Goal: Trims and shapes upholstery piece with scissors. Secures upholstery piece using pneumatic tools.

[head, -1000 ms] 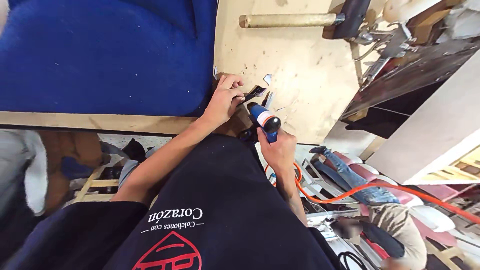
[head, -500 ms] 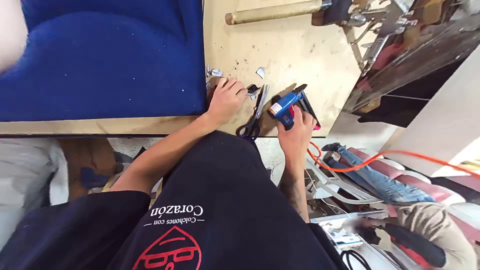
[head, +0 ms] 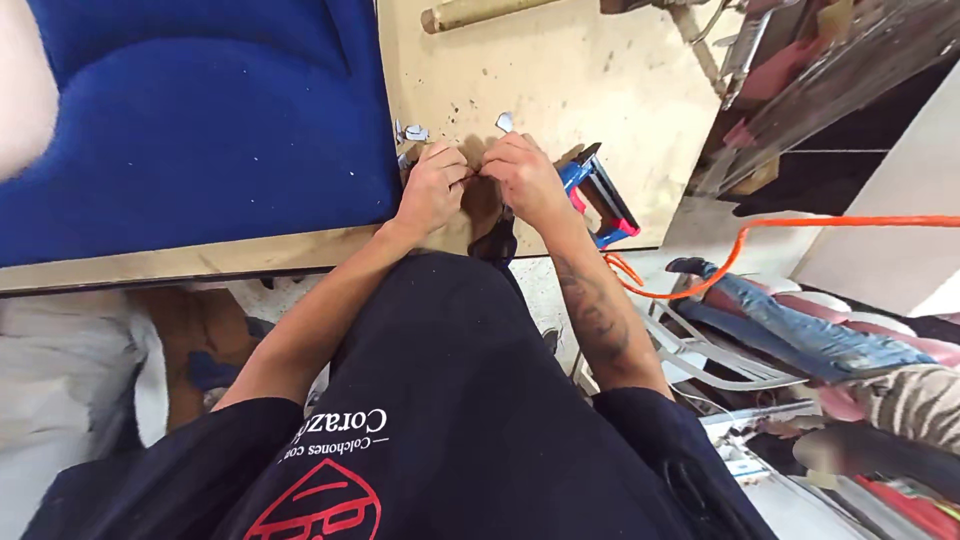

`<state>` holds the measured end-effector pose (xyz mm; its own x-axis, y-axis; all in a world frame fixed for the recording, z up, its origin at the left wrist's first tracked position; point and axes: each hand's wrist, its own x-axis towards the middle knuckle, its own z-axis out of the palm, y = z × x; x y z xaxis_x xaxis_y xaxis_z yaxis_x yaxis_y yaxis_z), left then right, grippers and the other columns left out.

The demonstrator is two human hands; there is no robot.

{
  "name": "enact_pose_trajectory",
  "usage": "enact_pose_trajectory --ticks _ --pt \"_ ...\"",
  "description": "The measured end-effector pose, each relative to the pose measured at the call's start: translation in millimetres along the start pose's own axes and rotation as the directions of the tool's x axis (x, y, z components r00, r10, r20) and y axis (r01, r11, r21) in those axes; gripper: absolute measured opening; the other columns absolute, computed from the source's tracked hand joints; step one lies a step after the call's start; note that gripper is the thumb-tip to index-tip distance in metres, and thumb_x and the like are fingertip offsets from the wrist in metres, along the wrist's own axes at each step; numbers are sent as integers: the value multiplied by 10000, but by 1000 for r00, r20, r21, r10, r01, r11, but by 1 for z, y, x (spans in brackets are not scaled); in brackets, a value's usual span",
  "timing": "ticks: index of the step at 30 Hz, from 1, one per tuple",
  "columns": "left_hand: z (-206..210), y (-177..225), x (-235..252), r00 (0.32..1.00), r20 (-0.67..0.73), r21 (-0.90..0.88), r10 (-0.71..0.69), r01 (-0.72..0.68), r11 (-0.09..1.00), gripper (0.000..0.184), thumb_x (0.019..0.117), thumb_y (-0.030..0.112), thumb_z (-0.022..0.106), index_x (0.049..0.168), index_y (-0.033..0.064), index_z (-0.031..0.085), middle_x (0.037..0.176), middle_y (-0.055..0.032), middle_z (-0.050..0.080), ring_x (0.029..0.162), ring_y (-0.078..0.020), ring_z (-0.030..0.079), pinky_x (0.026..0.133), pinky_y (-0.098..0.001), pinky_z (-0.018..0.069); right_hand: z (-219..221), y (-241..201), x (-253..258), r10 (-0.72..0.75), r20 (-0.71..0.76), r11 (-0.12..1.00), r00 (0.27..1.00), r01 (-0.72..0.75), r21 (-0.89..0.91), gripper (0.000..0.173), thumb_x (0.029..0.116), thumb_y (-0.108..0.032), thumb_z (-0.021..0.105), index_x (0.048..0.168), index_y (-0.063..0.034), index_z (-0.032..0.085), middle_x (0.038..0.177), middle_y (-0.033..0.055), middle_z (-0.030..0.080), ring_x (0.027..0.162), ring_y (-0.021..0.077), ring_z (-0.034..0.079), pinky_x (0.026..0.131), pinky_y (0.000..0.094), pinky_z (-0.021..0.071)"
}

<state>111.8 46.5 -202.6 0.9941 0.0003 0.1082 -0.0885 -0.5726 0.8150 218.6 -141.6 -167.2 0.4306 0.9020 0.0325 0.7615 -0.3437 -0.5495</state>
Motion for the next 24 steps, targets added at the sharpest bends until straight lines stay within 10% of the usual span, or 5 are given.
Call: enact_pose_trajectory --ticks 8,11,15,18,24 --pt "-7 6 11 986 124 26 -115 113 993 189 936 21 578 946 3 767 1113 -143 700 1178 -322 600 1088 -445 446 -4 -8 26 234 218 972 948 -223 -70 181 932 47 559 986 0 725 1055 168 714 1093 343 666 984 480 518" --pt "-6 8 9 984 109 70 -142 135 988 209 1008 185 615 994 64 785 1099 -100 700 1178 -299 588 1118 -492 375 -12 -24 10 403 -22 914 915 -403 -33 237 1051 -109 512 1081 -26 732 1089 146 717 1094 286 683 990 430 541" --pt "-9 8 12 972 127 56 -196 191 980 266 1026 283 599 1004 99 789 1259 -114 635 1296 -323 500 1176 -572 276 -51 -60 -58 778 -195 600 597 -799 -53 422 1040 -348 590 1381 -100 601 1311 200 600 1213 347 597 997 488 526" --pt "-10 8 13 970 129 29 -206 204 978 270 1020 277 602 976 93 795 1339 -105 609 1348 -303 467 1208 -529 263 -49 -63 -123 889 -144 430 436 -900 -70 820 870 -454 803 1532 -148 428 1412 280 505 1259 486 524 961 632 499" --pt "-15 11 19 944 198 27 -264 264 964 217 1006 224 621 1020 94 793 1343 -88 612 1357 -276 470 1219 -513 257 -39 -41 -140 876 -23 482 481 -876 22 943 852 -250 808 1622 -178 269 1216 220 674 1107 436 653 887 630 541"
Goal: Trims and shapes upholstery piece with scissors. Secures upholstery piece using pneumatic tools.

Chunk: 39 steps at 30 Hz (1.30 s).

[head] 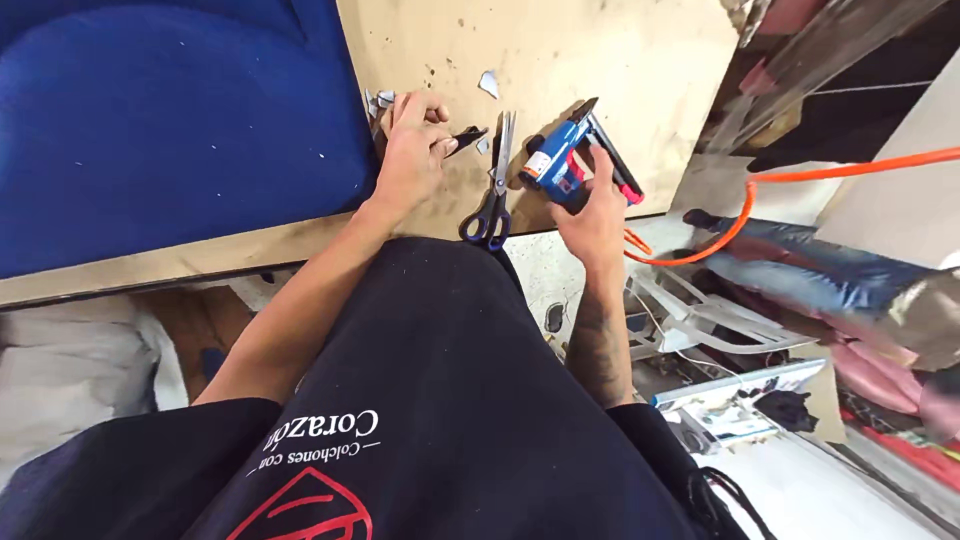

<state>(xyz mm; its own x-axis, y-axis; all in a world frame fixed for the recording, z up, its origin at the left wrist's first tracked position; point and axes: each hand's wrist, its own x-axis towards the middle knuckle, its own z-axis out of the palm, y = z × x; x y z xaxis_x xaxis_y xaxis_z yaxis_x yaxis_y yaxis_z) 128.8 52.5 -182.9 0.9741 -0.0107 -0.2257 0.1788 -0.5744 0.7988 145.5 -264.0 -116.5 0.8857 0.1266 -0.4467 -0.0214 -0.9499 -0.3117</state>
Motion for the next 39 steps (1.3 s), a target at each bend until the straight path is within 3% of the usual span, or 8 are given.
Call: enact_pose_trajectory --ticks 4,6,9,14,18,22,32,39 --pt "-3 0 3 1000 19 -22 -11 12 1000 200 999 208 635 1006 90 795 1342 -93 606 1338 -270 477 1179 -465 334 -3 -35 -28 46 -33 998 998 -47 -29 707 844 -336 720 1474 -122 482 915 168 703 711 331 691 567 565 542" --pt "-4 0 3 999 36 -27 -20 21 999 203 1001 210 629 1002 94 795 1351 -87 600 1346 -270 468 1177 -485 320 -10 -64 -39 77 13 996 997 -76 -42 544 895 -333 692 1386 -124 585 880 135 713 720 309 693 604 565 544" --pt "-5 -1 7 998 63 -26 -15 17 1000 215 1011 212 612 1036 95 791 1368 -87 590 1363 -284 455 1169 -526 315 -7 -82 -47 -43 7 999 999 43 17 353 938 -339 654 1197 -102 686 765 61 695 649 213 679 570 485 552" --pt "-6 -6 7 997 80 -42 -8 11 999 224 1016 225 611 1053 107 798 1386 -67 593 1365 -277 454 1159 -523 317 10 -99 -41 -150 23 985 988 147 86 337 962 -415 667 1117 -118 706 690 -3 666 572 129 641 515 393 539" --pt "-3 -10 3 998 41 -87 47 -44 995 242 1032 226 582 1024 103 790 1397 -79 588 1363 -281 463 1158 -520 321 19 -104 -32 -144 -15 972 990 144 185 300 966 -406 676 932 -108 700 651 -18 643 554 80 625 499 336 528" --pt "0 -15 1 994 -20 -118 106 -108 987 242 1041 203 576 1032 80 783 1345 -95 626 1321 -302 503 1139 -530 353 26 -112 -30 -138 -51 971 989 145 189 288 965 -373 687 904 -92 697 650 -13 646 560 74 629 510 318 536" --pt "-2 -14 3 996 7 -123 85 -84 989 238 1045 209 577 1051 92 783 1311 -62 660 1307 -254 534 1143 -505 350 35 -126 -34 -91 -86 991 992 98 86 294 937 -341 708 1044 -68 734 697 31 695 612 138 677 564 369 570" --pt "-2 -14 3 997 1 -133 74 -73 988 228 1042 199 585 1053 89 784 1299 -58 666 1295 -249 543 1140 -507 354 34 -128 -31 -76 -43 996 996 77 40 295 949 -363 680 1029 -84 734 685 25 682 613 144 672 569 383 561"
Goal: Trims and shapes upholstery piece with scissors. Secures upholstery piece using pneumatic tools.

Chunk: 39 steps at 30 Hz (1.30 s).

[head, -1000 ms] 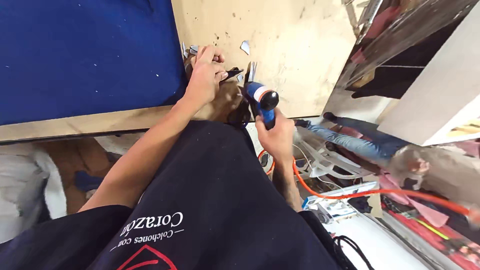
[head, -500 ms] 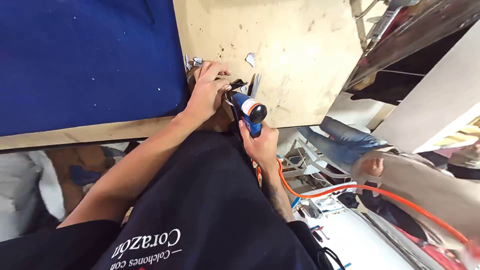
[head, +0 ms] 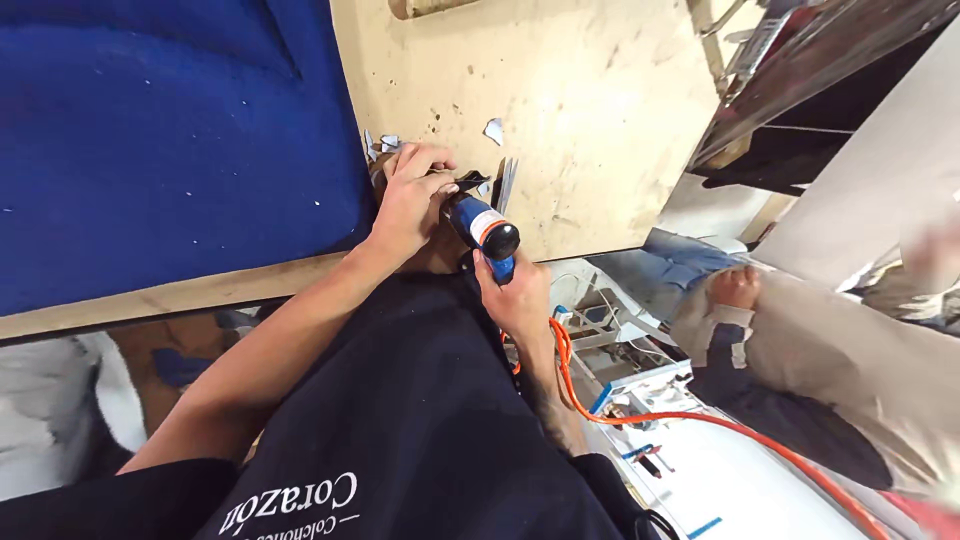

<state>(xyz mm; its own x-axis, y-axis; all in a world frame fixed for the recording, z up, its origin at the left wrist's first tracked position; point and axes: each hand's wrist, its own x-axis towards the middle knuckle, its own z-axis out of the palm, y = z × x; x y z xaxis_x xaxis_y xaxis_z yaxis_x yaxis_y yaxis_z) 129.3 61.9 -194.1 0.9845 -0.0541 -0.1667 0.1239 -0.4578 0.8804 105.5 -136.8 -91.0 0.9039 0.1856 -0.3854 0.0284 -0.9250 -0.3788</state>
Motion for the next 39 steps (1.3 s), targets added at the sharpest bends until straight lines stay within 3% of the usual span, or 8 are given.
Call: enact_pose_trajectory --ticks 9,14,18,22,27,30,35,39 --pt "0 0 -2 1000 -17 26 9 -9 1000 235 1047 205 573 1085 98 779 1295 -39 668 1284 -236 551 1146 -481 359 -24 17 -5 12 -180 998 984 -2 57 298 960 -346 693 942 -49 709 677 11 673 594 81 655 552 314 557" --pt "11 3 1 999 -10 192 47 -44 980 355 985 450 649 1214 188 722 1313 -10 652 1277 -240 548 1130 -543 325 -28 67 13 50 -282 987 958 -90 -130 529 935 -275 629 1420 -69 582 811 85 721 651 215 683 569 464 547" --pt "26 -2 -2 985 -93 370 147 -103 923 288 1009 417 625 1191 221 731 1184 -23 708 1164 -255 615 1109 -538 349 -21 98 30 144 -206 964 968 -184 -190 678 947 -376 678 1560 -184 461 1255 184 673 1071 352 683 853 558 568" --pt "29 -6 -10 935 -172 307 309 -247 919 165 1011 247 647 1048 175 791 1070 -26 755 1044 -204 682 1061 -480 424 -32 77 32 -121 -221 978 968 78 -193 467 955 -259 688 1402 -140 628 1416 161 584 1317 340 539 1075 513 465" --pt "-7 38 -24 990 -43 -282 136 -142 949 132 898 173 803 959 57 790 1055 -60 755 1002 -120 713 910 -302 599 -53 39 32 -419 -33 862 907 409 301 401 909 -156 795 1287 -74 686 1298 96 664 1029 167 696 842 328 615" --pt "-26 61 -40 994 39 -518 104 -69 853 154 860 115 828 944 6 760 1019 -85 751 970 -152 722 880 -331 617 -53 31 26 -530 -4 719 848 452 529 281 900 -116 795 1164 -40 735 1080 63 730 924 117 714 839 304 625" --pt "-36 83 -66 991 -7 -606 131 -108 788 130 879 43 790 978 -17 732 1020 -92 724 922 -152 708 826 -316 623 -57 10 5 -514 -16 597 857 372 711 239 890 -87 805 1099 10 742 981 74 743 795 136 729 698 313 659" --pt "-40 95 -81 983 5 -612 183 -141 778 140 955 52 705 1067 -33 691 1113 -107 685 960 -149 693 837 -310 622 -60 5 -5 -532 -120 562 838 456 690 217 891 -88 802 1055 37 735 955 93 733 786 141 725 699 323 659"
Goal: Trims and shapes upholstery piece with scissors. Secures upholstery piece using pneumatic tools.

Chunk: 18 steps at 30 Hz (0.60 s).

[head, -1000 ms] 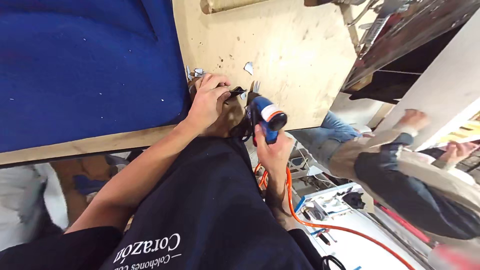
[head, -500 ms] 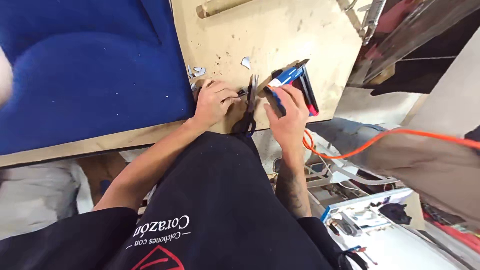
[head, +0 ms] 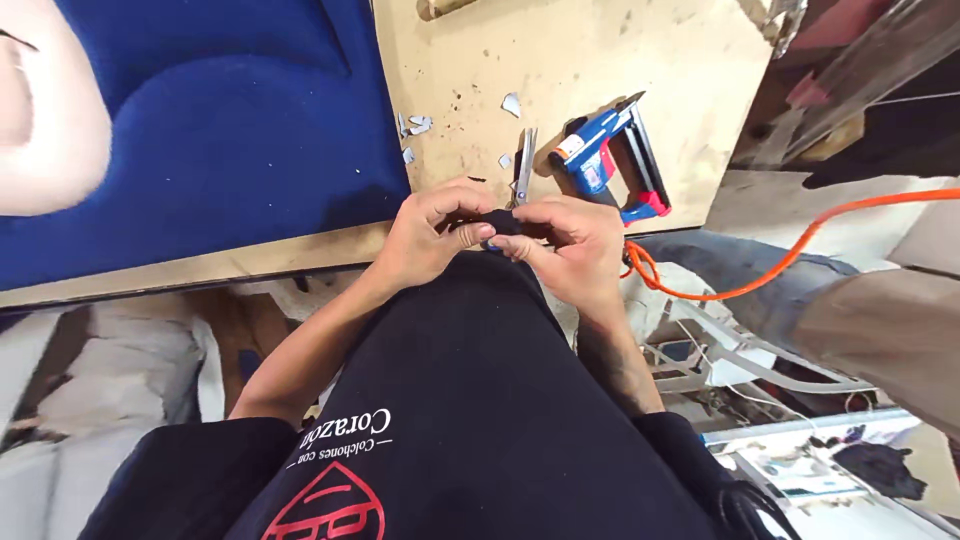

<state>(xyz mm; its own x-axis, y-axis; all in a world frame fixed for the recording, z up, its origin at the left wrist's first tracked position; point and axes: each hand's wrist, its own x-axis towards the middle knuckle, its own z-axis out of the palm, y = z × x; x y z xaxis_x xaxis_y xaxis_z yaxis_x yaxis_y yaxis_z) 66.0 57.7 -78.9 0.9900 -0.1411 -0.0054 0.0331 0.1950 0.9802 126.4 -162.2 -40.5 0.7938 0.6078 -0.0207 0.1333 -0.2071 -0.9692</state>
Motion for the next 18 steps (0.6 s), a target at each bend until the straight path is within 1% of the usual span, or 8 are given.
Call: enact_pose_trajectory --ticks 2,3,6,9,11,13,15,18 --pt "2 8 -5 999 35 30 38 -39 999 175 992 133 669 1069 -24 682 1151 -103 667 983 -135 678 819 -292 609 -2 -7 -3 -40 -8 997 999 40 -74 203 893 -119 806 1030 19 751 937 82 734 799 124 719 708 302 646" --pt "3 11 -7 997 45 35 59 -61 998 201 983 158 687 1065 -25 685 1167 -106 661 1018 -146 674 841 -304 610 -3 -11 -5 -61 -6 992 998 60 -115 196 893 -125 805 1027 11 758 932 78 738 807 116 717 715 292 639" --pt "7 19 -10 993 32 154 112 -116 981 303 892 209 815 1052 -25 710 1174 -115 672 1099 -185 670 927 -349 607 -4 -21 -9 -97 4 973 995 96 -210 192 898 -132 801 1031 0 762 943 72 739 812 102 719 722 280 642" --pt "16 28 -12 992 -60 216 115 -99 971 267 842 167 858 986 -22 736 1120 -116 698 1062 -187 687 909 -342 613 -1 -34 -13 -103 -5 945 995 96 -313 184 906 -126 775 1045 -6 762 930 66 737 792 85 699 701 251 613" --pt "23 31 -12 986 -127 163 104 -82 983 165 876 104 816 943 -21 730 1066 -119 703 1021 -198 697 875 -352 620 5 -39 -15 -123 -34 933 992 103 -345 191 895 -99 755 1051 12 758 912 77 731 771 87 693 683 241 605" --pt "26 33 -12 985 -160 64 69 -60 996 115 900 66 780 941 -22 718 1057 -121 691 995 -206 697 848 -354 628 13 -42 -17 -163 -84 922 983 121 -368 194 884 -90 747 1040 25 754 901 91 731 758 93 692 666 241 599" --pt "28 33 -12 982 -182 -9 47 -49 999 98 908 59 767 934 -18 711 1049 -112 681 945 -182 688 789 -317 622 18 -41 -18 -190 -139 924 972 129 -361 191 874 -96 746 1015 33 751 886 97 723 749 98 685 650 242 593" --pt "32 32 -13 981 -191 -62 38 -51 997 106 920 85 756 903 -1 698 1025 -104 672 936 -178 678 771 -312 609 25 -37 -21 -218 -175 937 960 156 -312 180 870 -108 725 962 46 715 837 95 681 718 101 646 605 239 553"
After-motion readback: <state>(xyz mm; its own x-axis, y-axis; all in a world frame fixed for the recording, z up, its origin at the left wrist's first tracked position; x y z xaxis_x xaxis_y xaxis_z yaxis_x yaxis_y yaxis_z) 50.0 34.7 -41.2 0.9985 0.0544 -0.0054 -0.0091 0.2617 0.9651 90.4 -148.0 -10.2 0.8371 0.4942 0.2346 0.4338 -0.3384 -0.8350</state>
